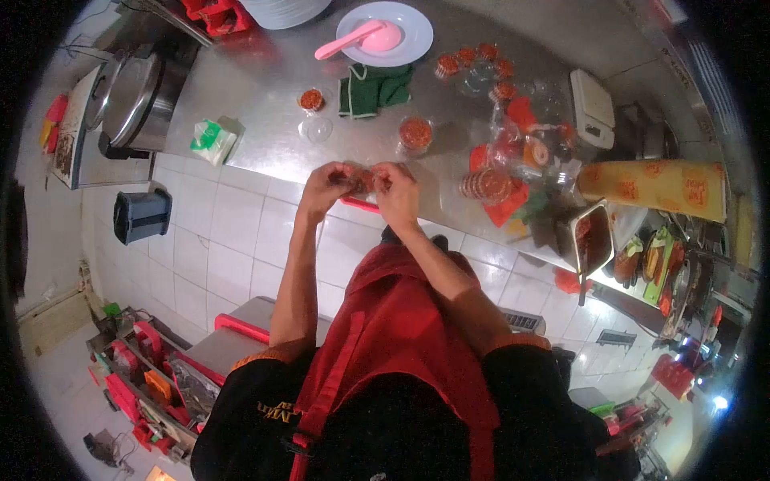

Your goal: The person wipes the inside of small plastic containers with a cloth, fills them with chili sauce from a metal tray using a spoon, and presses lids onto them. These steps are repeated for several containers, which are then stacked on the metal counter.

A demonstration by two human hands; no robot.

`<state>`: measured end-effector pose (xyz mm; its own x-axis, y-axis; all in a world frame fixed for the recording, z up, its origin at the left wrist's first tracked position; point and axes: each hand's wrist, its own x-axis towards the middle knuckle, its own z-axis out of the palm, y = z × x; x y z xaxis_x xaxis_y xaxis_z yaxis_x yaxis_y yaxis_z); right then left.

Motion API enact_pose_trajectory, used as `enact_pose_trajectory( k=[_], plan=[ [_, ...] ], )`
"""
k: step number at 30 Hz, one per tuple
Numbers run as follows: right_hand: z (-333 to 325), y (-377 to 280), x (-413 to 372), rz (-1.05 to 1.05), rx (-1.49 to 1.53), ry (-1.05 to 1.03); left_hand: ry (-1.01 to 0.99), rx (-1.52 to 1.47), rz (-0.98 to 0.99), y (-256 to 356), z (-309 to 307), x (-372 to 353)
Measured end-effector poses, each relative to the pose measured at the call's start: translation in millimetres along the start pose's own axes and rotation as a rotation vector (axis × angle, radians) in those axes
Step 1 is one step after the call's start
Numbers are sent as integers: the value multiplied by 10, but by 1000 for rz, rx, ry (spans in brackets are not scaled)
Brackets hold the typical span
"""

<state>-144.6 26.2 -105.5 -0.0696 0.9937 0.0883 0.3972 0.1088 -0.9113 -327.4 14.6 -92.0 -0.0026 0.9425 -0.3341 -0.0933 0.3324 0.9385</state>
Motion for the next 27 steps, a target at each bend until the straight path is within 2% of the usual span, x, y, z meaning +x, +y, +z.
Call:
enact_pose_trajectory(
  k=[5,8,10,14,16,20,22,23,24,25,27],
  plan=[
    [-14,-19,30,87,27,-50,68,-71,-3,-40,65,-40],
    [-19,-18,92,113,22,-71,100,-31,-87,-56,52,69],
    [-19,-14,86,116,5,-75,112,125,-52,-54,50,111],
    [2,-30,84,163,41,-58,161,129,-108,3,130,137],
    [-3,-30,84,151,-1,-62,242,336,-97,20,185,162],
    [-9,-99,80,99,-45,-58,292,494,-64,54,238,96],
    [-26,-127,59,66,-42,-42,236,222,-47,62,237,-27],
    [-26,-103,41,-44,-31,-28,226,227,-42,-34,192,-42],
    [-32,-68,25,-151,-24,-15,182,92,-9,-146,140,-67],
    [-45,-36,1,-144,-30,-10,139,-47,16,-145,160,-133],
    [-54,22,-49,90,170,-87,122,8,9,-139,208,-203]
  ],
)
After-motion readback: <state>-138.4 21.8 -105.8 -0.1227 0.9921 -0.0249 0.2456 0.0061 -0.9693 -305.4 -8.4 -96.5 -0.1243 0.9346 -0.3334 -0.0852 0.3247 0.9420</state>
